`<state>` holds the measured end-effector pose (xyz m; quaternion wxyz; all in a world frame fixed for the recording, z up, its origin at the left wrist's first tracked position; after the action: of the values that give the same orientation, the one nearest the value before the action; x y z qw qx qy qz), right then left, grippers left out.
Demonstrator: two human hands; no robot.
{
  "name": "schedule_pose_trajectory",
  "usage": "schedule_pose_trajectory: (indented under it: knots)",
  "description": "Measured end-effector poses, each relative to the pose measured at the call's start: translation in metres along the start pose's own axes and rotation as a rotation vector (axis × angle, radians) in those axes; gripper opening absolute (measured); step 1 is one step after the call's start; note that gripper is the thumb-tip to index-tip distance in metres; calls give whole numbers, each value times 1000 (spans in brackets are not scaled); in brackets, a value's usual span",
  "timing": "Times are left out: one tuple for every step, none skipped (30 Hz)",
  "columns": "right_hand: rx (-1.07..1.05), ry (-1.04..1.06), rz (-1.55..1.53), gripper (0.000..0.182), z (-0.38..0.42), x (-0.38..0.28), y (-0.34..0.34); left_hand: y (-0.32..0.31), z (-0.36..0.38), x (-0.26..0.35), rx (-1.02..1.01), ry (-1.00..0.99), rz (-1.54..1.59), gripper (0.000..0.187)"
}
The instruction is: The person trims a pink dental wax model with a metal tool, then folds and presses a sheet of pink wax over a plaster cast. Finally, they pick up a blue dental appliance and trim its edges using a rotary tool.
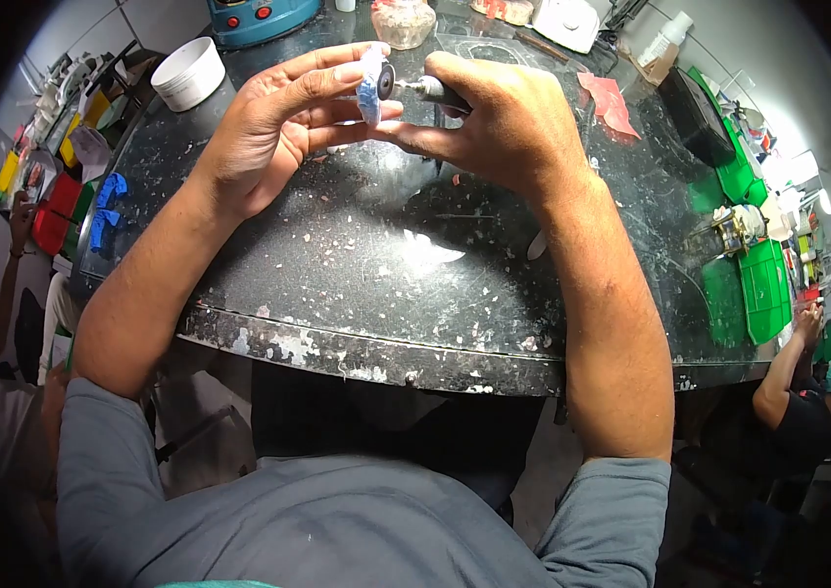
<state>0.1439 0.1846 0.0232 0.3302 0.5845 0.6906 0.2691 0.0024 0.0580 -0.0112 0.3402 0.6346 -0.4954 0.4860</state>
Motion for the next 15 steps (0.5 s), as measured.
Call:
schedule_pose_trajectory:
  knots:
    - [22,-5,-15,47,0,1,0,0,0,0,7,-2,3,44]
    - [44,-10,-31,48,1,1,0,0,0,1,7,-3,4,44]
    - [43,-8,-32,48,1,2,0,-1,-1,1,-7,-7,-15,44]
    - [42,-2,-26,49,1,3,0,-1,0,2,-21,-9,-36,44]
    - [42,2,-20,50,1,3,-1,0,0,1,-19,-8,-36,44]
    - [41,0,-21,50,1,3,-1,1,0,0,-20,-14,-22,45]
    - [23,-24,-26,50,0,2,-1,1,-1,-1,-23,-22,-7,45]
    - [5,-48,-30,50,0,2,-1,0,-1,0,-24,-22,-5,45]
    - [4,-47,-30,50,1,2,0,-2,0,1,-20,-22,-12,46]
    - [9,-50,-37,50,1,2,0,-2,0,2,-15,-23,-20,46]
    - [14,-52,-45,50,1,3,0,-1,0,2,-14,-23,-20,46]
    - [14,-52,-47,50,0,3,-1,-1,0,1,-16,-22,-20,46]
    - [10,-41,-49,50,0,3,-1,-1,0,0,-19,-21,-19,46]
    - [8,-30,-50,50,0,3,-1,-1,0,0,-20,-19,-18,46]
    - [7,-31,-49,50,0,3,-1,0,0,-1,-10,-9,1,46]
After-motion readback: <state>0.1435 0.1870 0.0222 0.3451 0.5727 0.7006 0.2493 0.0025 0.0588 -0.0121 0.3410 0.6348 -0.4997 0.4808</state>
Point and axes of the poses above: each hand's wrist, its own z-axis away from the middle knuckle, its own y-axis out of the back of the hand, x = y × z, the point moved 4 cm from there along -z, towards the middle knuckle, and after that the axes turned 10 degrees about -z, right-handed, at the moved point
